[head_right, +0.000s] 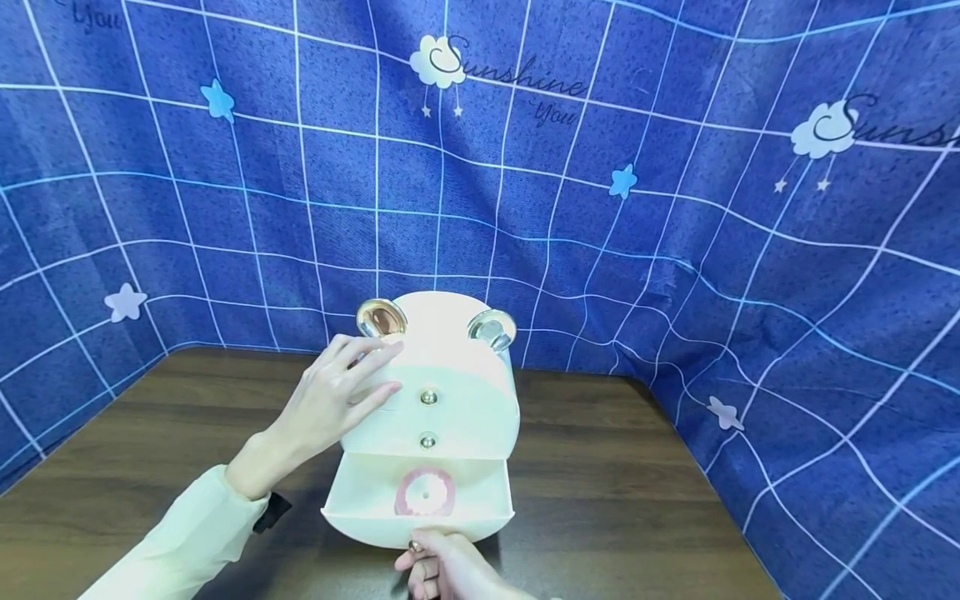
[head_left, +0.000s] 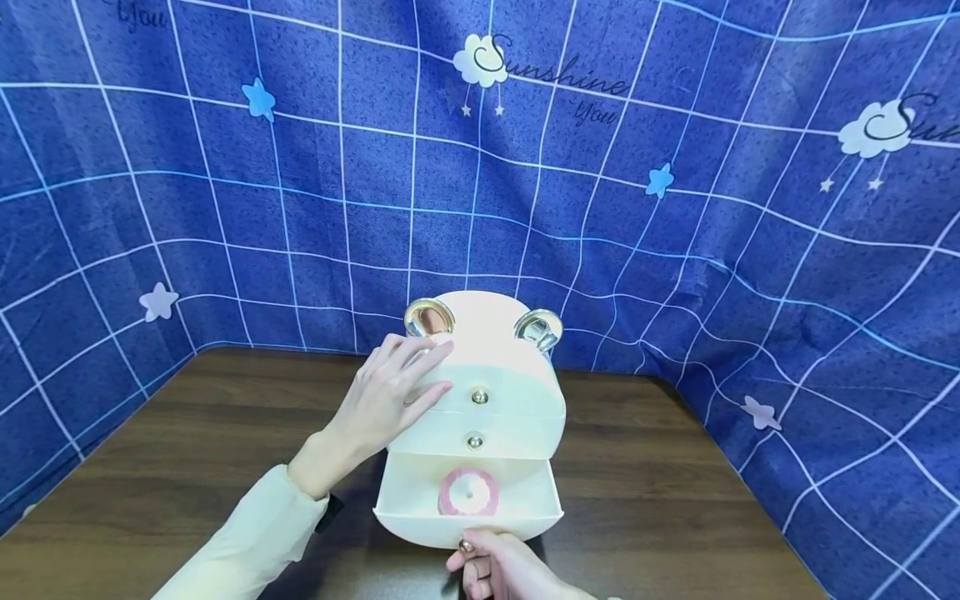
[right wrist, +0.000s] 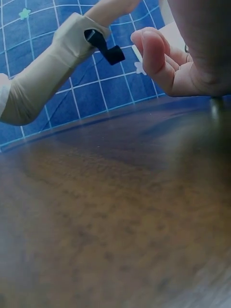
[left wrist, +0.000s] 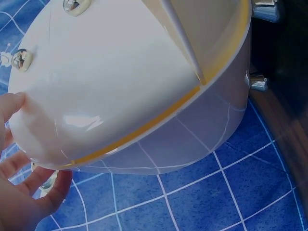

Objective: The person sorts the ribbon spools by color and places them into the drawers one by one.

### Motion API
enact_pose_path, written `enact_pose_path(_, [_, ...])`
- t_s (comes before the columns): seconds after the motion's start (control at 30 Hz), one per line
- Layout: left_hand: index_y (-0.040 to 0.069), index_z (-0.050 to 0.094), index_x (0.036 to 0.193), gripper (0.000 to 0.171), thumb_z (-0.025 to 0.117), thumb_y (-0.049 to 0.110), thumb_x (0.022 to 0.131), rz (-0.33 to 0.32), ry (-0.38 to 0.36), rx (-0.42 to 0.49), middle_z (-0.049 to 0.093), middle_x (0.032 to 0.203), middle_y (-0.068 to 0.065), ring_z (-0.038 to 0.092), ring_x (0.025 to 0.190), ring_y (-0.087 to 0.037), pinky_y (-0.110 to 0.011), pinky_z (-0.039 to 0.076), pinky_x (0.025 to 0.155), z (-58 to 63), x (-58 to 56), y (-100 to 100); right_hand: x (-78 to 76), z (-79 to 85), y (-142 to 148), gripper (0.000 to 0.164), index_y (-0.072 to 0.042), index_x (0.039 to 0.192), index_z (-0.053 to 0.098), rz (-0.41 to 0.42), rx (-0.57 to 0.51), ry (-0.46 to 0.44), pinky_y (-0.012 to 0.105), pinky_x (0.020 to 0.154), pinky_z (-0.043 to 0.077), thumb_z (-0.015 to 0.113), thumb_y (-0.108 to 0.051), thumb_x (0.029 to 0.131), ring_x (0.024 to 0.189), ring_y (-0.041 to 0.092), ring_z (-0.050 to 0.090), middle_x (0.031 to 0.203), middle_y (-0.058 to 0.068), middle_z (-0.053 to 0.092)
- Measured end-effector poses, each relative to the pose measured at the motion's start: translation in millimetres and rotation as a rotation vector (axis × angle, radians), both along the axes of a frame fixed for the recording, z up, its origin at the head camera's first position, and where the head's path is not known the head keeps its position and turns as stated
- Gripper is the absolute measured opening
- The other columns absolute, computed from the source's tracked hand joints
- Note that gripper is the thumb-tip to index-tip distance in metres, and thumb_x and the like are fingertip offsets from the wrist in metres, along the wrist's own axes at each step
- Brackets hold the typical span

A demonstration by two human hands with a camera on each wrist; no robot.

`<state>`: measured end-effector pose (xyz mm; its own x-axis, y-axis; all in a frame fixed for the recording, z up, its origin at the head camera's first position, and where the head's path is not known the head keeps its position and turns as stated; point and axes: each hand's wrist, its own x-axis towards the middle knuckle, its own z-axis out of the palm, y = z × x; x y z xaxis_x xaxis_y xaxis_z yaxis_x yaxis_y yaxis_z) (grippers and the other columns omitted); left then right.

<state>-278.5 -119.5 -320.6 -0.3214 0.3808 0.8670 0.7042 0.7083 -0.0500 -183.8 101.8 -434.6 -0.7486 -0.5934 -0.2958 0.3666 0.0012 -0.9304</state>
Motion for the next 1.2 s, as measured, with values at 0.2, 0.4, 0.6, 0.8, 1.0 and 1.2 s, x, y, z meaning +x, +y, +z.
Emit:
enact_pose_path(0.2, [0.016,0.061,0.129,0.050,0.073,0.030,0.083,-0.005,0.004,0.002,0.064,0.115,-0.007,0.054,0.097,-0.025,-0.039,0.048,0.081,0.7,0.5,0.2,-7.8,-0.2,-0.5,0.029,-0.013,0.084,0.062,-0.009,-0.021,-0.020,0.016,0.047,0.037,0.045,-0.034,0.095,0.046,0.001,0.046,0.053,-0.013,0.053])
enact_pose_path(0.4, [0.016,0.061,0.130,0.048,0.071,0.031,0.085,0.001,-0.024,-0.002,0.064,0.117,-0.006,0.054,0.098,-0.024,-0.038,0.047,0.083,1.9,2.3,0.0,-18.9,1.0,-1.8,0.029,-0.015,0.084,0.060,0.019,-0.039,-0.048,0.018,0.042,0.038,0.044,-0.036,0.095,0.040,0.004,0.045,0.052,-0.013,0.051])
enact_pose_path(0.6, [0.017,0.060,0.131,0.048,0.070,0.030,0.086,0.012,-0.049,-0.008,0.063,0.118,-0.005,0.054,0.099,-0.024,-0.039,0.047,0.085,1.6,2.0,-0.5,-29.6,-0.4,-3.5,0.030,-0.015,0.083,0.060,-0.002,-0.022,-0.041,0.021,0.042,0.036,0.044,-0.038,0.095,0.040,0.005,0.046,0.052,-0.012,0.051])
enact_pose_path(0.8, [0.017,0.060,0.131,0.048,0.070,0.030,0.086,0.011,-0.048,-0.004,0.063,0.118,-0.005,0.054,0.099,-0.024,-0.038,0.047,0.084,1.5,2.0,-0.4,-41.5,-0.4,-6.5,0.030,-0.016,0.083,0.059,-0.014,-0.008,-0.029,0.022,0.042,0.036,0.044,-0.039,0.095,0.040,0.005,0.046,0.050,-0.012,0.051])
enact_pose_path(1.0, [0.017,0.060,0.131,0.048,0.070,0.030,0.086,0.005,-0.047,-0.002,0.064,0.118,-0.005,0.054,0.099,-0.023,-0.038,0.047,0.082,2.4,2.8,-0.2,-51.4,1.0,-8.4,0.031,-0.015,0.082,0.058,-0.030,-0.001,-0.028,0.021,0.043,0.037,0.045,-0.039,0.095,0.040,0.004,0.047,0.051,-0.012,0.052])
enact_pose_path(1.2, [0.017,0.061,0.130,0.048,0.071,0.031,0.085,0.004,-0.031,0.004,0.064,0.117,-0.005,0.054,0.099,-0.023,-0.038,0.048,0.081,3.1,3.0,0.2,-58.6,1.5,-7.9,0.031,-0.015,0.082,0.059,-0.018,-0.003,-0.030,0.021,0.044,0.037,0.044,-0.039,0.095,0.041,0.004,0.047,0.051,-0.012,0.053])
